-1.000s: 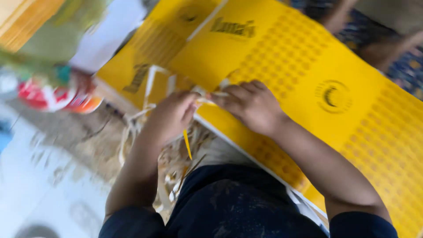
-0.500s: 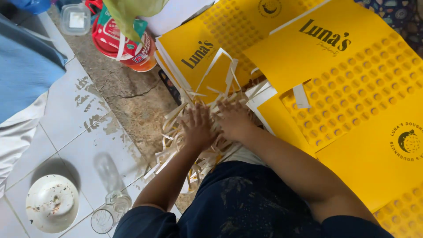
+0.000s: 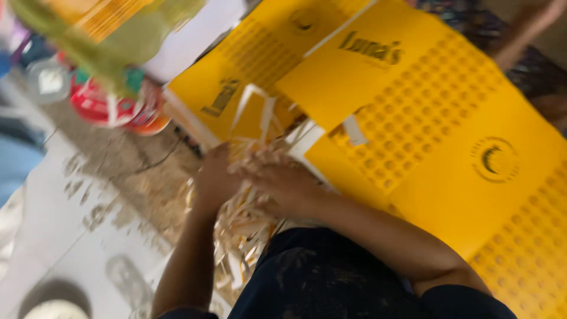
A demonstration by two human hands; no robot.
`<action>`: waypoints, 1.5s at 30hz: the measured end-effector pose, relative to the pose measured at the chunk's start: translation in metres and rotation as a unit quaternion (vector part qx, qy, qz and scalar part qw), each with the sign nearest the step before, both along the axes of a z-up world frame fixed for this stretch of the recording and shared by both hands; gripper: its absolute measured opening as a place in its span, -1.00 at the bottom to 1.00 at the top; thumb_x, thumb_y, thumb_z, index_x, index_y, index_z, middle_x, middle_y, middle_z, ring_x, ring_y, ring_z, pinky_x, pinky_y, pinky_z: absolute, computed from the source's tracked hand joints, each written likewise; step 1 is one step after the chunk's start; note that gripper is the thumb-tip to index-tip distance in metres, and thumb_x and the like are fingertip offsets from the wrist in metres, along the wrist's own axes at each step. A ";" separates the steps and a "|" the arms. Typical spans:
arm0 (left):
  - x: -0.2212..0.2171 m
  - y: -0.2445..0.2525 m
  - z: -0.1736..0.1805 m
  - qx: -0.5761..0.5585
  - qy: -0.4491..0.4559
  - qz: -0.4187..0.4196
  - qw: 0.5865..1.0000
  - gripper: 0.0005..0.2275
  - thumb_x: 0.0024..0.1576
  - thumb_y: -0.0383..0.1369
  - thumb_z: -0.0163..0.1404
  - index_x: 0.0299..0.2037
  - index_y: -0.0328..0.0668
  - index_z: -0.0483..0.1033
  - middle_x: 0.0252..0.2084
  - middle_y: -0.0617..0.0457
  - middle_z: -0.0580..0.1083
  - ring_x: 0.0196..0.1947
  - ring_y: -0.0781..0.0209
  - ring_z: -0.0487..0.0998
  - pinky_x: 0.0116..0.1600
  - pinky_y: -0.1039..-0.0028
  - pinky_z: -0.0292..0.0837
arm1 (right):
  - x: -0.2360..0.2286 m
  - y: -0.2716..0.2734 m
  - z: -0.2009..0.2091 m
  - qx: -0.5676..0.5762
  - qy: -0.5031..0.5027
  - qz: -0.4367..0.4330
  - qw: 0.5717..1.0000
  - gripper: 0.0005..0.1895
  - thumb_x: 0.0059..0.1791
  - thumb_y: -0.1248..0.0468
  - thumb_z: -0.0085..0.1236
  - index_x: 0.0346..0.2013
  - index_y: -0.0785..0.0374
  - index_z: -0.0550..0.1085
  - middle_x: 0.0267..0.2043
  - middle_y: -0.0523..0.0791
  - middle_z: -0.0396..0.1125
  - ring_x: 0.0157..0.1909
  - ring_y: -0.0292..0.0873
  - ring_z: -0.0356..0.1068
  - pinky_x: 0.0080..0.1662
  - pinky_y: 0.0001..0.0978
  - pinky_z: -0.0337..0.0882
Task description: Peeling waste strips from die-cut cardboard donut boxes and stacking them
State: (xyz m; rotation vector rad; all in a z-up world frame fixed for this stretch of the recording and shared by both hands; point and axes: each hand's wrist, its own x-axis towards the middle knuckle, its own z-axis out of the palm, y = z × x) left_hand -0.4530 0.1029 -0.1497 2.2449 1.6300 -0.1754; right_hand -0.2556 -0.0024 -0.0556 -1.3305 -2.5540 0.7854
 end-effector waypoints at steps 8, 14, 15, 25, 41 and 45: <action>0.132 0.013 0.082 0.208 -0.187 -0.167 0.945 -0.36 -0.03 -0.16 0.09 0.35 -0.09 0.43 0.30 -0.18 0.42 0.26 -0.34 0.42 0.15 -0.59 0.07 | 0.165 -0.143 0.028 0.192 0.250 -0.327 0.891 -0.53 0.02 0.19 0.19 0.21 0.25 0.47 0.31 0.15 0.31 0.40 0.37 0.20 0.36 0.27 0.16; 0.243 -0.025 0.057 0.115 -0.201 -0.363 0.903 -0.31 -0.17 -0.02 0.25 0.27 0.11 0.48 0.23 -0.03 0.44 0.25 -0.16 0.45 0.14 -0.33 0.29 | 0.260 -0.291 -0.025 0.205 0.069 -0.640 0.737 -0.50 -0.02 0.29 0.25 0.24 0.14 0.47 0.40 0.06 0.24 0.51 0.33 -0.01 0.39 0.20 0.08; 0.255 -0.027 0.043 0.094 -0.169 -0.389 0.901 -0.37 -0.19 -0.01 0.26 0.18 0.21 0.54 0.14 0.11 0.48 0.20 -0.04 0.51 0.14 -0.10 0.44 | 0.270 -0.318 -0.037 0.200 0.021 -0.685 0.701 -0.48 -0.01 0.28 0.27 0.27 0.08 0.47 0.44 -0.01 0.20 0.56 0.25 -0.07 0.43 0.13 0.02; 0.250 -0.031 0.039 0.046 -0.128 -0.375 0.917 -0.56 -0.08 -0.39 0.14 0.08 -0.06 0.63 0.08 -0.06 0.51 -0.05 -0.09 0.57 0.17 0.18 0.43 | 0.290 -0.390 -0.077 0.064 -0.121 -0.747 0.651 -0.15 -0.13 0.16 0.23 0.45 0.00 0.18 0.57 0.07 -0.12 0.57 0.39 -0.26 0.37 0.36 -0.16; 0.213 -0.075 0.057 0.149 -0.286 -0.337 0.885 -0.57 -0.03 -0.57 0.11 0.11 -0.23 0.58 -0.27 -0.15 0.56 -0.29 -0.08 0.64 -0.14 0.28 0.58 | 0.258 -0.273 -0.041 0.126 -0.145 -0.598 0.778 -0.33 -0.10 0.01 0.23 0.33 -0.15 0.38 0.62 0.04 -0.05 0.61 0.40 -0.25 0.37 0.58 -0.27; 0.200 -0.108 0.099 0.124 -0.385 -0.402 0.821 -0.57 0.00 -0.62 0.05 0.10 -0.10 0.57 -0.30 -0.06 0.56 -0.31 -0.05 0.65 -0.18 0.27 0.61 | 0.225 -0.213 -0.034 0.173 -0.069 -0.494 0.849 -0.36 -0.15 0.03 0.34 0.23 -0.09 0.45 0.53 0.02 0.07 0.57 0.37 -0.14 0.33 0.55 -0.07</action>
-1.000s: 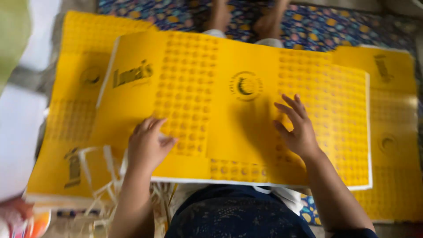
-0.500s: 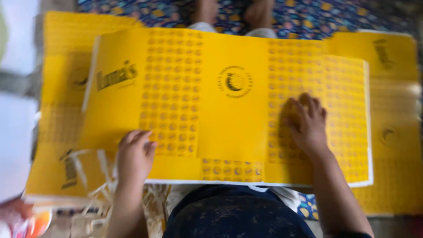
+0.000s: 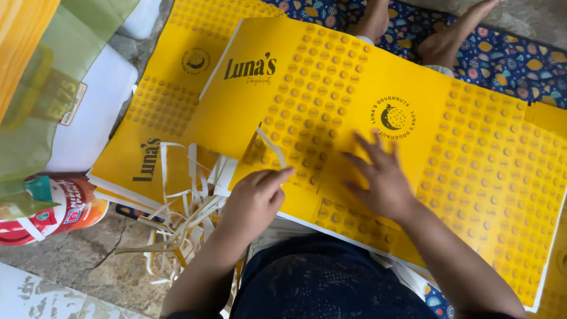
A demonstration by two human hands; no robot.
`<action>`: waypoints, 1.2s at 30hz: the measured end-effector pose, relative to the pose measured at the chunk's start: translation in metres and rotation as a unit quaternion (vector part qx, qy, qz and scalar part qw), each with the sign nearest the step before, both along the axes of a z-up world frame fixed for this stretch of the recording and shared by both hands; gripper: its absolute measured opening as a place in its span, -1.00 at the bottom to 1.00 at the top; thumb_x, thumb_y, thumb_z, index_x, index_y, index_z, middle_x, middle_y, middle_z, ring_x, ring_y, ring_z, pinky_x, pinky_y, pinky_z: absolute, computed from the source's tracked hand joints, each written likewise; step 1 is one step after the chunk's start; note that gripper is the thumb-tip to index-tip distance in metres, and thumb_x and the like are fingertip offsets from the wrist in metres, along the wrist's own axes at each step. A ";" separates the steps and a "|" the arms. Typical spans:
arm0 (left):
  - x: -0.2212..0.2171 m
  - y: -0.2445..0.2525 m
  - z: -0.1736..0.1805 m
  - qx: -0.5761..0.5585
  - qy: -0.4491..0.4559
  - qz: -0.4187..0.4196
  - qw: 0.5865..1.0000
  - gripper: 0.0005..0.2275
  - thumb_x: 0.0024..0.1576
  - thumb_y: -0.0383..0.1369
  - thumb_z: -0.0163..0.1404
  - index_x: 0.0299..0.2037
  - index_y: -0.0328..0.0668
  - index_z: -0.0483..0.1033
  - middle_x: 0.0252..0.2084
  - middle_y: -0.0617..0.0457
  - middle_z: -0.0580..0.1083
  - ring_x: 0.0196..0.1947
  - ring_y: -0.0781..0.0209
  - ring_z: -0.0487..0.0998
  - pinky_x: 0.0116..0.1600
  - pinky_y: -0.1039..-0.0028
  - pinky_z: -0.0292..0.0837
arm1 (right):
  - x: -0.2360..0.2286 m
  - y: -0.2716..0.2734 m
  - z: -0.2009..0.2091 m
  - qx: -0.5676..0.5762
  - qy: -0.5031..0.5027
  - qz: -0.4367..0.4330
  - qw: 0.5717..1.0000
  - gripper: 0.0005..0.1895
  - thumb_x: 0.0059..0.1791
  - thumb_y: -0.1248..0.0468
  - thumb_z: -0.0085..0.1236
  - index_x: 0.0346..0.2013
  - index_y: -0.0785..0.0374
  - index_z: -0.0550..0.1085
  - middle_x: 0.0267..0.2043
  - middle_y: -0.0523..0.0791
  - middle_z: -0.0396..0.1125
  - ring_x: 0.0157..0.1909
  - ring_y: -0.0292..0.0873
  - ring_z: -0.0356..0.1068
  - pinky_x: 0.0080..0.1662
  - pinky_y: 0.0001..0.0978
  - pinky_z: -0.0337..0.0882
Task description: Peeling waste strips from die-cut cardboard donut boxes and stacking them
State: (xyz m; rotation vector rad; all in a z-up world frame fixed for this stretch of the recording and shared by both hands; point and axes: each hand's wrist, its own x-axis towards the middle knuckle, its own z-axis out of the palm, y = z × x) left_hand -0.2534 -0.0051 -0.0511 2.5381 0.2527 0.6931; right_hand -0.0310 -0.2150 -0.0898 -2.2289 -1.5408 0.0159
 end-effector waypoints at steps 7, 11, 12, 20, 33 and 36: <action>-0.033 0.016 0.066 -0.105 -0.104 -0.047 0.988 -0.60 -0.07 -0.67 0.10 -0.05 -0.03 0.64 -0.33 0.12 0.58 -0.40 0.15 0.64 -0.23 0.42 0.62 | -0.032 0.095 0.018 0.145 0.154 0.210 0.955 -0.36 -0.09 0.04 0.38 0.26 0.04 0.43 0.47 0.00 0.17 0.55 0.29 -0.04 0.40 0.29 0.01; -0.083 0.051 0.065 -0.254 -0.144 -0.035 0.956 -0.66 -0.13 -0.77 0.06 -0.16 -0.36 0.66 -0.35 -0.12 0.63 -0.42 0.17 0.64 -0.30 0.44 0.60 | -0.043 0.130 0.034 0.159 0.172 0.313 0.920 -0.86 -0.03 0.15 0.34 -0.28 0.09 0.57 0.14 -0.02 0.41 0.33 0.39 0.24 0.27 0.43 0.15; -0.102 0.063 0.058 -0.287 -0.136 0.008 0.948 -0.70 -0.12 -0.76 0.07 -0.18 -0.40 0.66 -0.33 -0.14 0.63 -0.34 0.19 0.66 -0.24 0.45 0.60 | -0.049 0.137 0.038 0.143 0.205 0.337 0.908 -0.89 0.00 0.19 0.30 -0.29 0.11 0.55 -0.05 -0.03 0.50 0.20 0.36 0.39 0.26 0.42 0.18; -0.226 0.095 0.082 -0.310 -0.073 0.153 0.935 -0.53 0.08 -0.81 0.00 0.24 -0.49 0.40 -0.22 -0.20 0.54 -0.21 0.14 0.59 0.00 0.33 0.55 | -0.103 0.198 0.081 0.084 0.263 0.397 0.875 -0.90 0.03 0.37 0.25 -0.16 0.19 0.57 -0.31 -0.05 0.47 -0.22 0.07 0.54 -0.03 0.03 0.49; -0.335 0.094 -0.067 -0.289 0.408 0.413 0.761 -0.48 0.18 -0.31 0.07 0.38 -0.10 0.33 0.17 -0.42 0.48 0.22 -0.36 0.49 0.26 -0.12 0.38 | -0.240 0.271 -0.057 0.135 0.008 0.553 0.822 -0.85 0.08 0.13 0.04 -0.29 0.07 0.50 -0.23 -0.14 0.34 -0.18 -0.02 0.38 -0.16 -0.12 0.35; -0.275 0.069 -0.086 -0.268 0.533 0.438 0.672 -0.40 0.36 -0.03 -0.27 0.57 0.05 -0.13 0.59 -0.33 -0.26 0.53 -0.48 -0.15 0.26 -0.64 -0.09 | -0.250 0.259 -0.108 0.121 -0.129 0.514 0.839 -0.90 0.05 0.12 0.10 -0.34 -0.07 0.51 -0.16 -0.27 0.37 -0.03 -0.16 0.33 0.02 -0.19 0.23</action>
